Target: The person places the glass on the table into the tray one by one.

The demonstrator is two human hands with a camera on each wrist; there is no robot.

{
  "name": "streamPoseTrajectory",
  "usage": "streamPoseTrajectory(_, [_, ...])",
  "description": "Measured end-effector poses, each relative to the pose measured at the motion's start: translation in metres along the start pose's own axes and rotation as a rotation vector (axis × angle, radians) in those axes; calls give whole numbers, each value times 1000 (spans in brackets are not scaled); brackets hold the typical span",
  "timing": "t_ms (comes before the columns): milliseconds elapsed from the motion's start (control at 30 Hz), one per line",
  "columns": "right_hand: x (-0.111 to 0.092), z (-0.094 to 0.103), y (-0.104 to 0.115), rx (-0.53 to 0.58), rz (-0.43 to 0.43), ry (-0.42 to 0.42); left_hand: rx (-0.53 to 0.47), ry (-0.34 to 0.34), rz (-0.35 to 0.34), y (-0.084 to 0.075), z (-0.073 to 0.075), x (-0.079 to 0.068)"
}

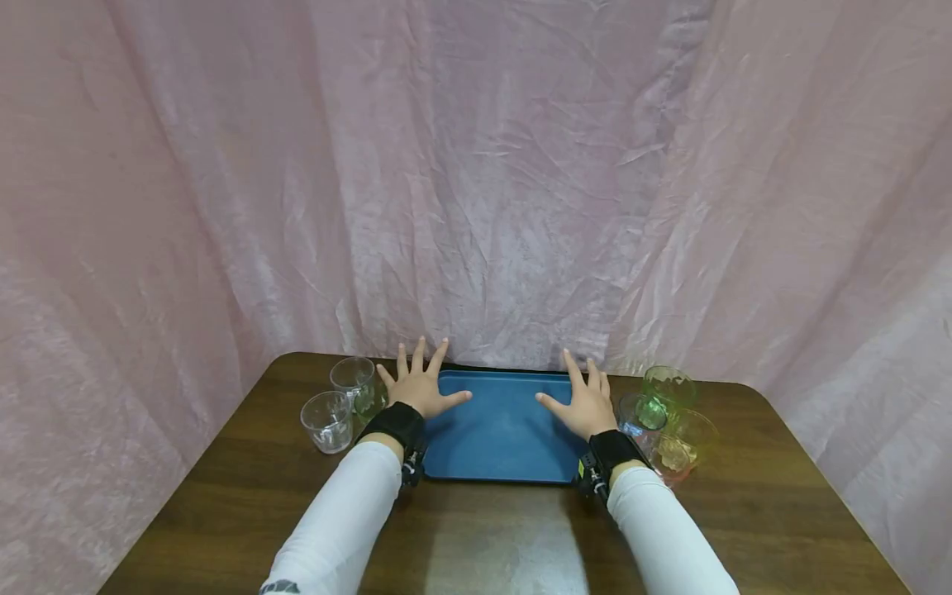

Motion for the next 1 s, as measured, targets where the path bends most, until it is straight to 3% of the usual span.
streamPoseTrajectory(233, [-15, -13, -21, 35, -102, 44, -32, -25, -4, 7, 2, 0])
streamPoseTrajectory(433, [-20, -19, -34, 58, -138, 12, -41, -35, -11, 15, 5, 2])
streamPoseTrajectory(733, [-21, -22, -37, 91, -194, 34, -37, -19, 4, 27, 11, -2])
streamPoseTrajectory(1000, [-22, -20, -36, 90, -217, 32, -5, 7, 29, 34, 3, -3])
Point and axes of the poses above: each hand's wrist, its own x-axis towards the middle knuckle, its own z-axis out of the back of the hand, y = z × x, the point moved 8 cm from there along x, towards the middle knuckle, and after that the axes turned 15 degrees about -y, right-handed, at the moved point
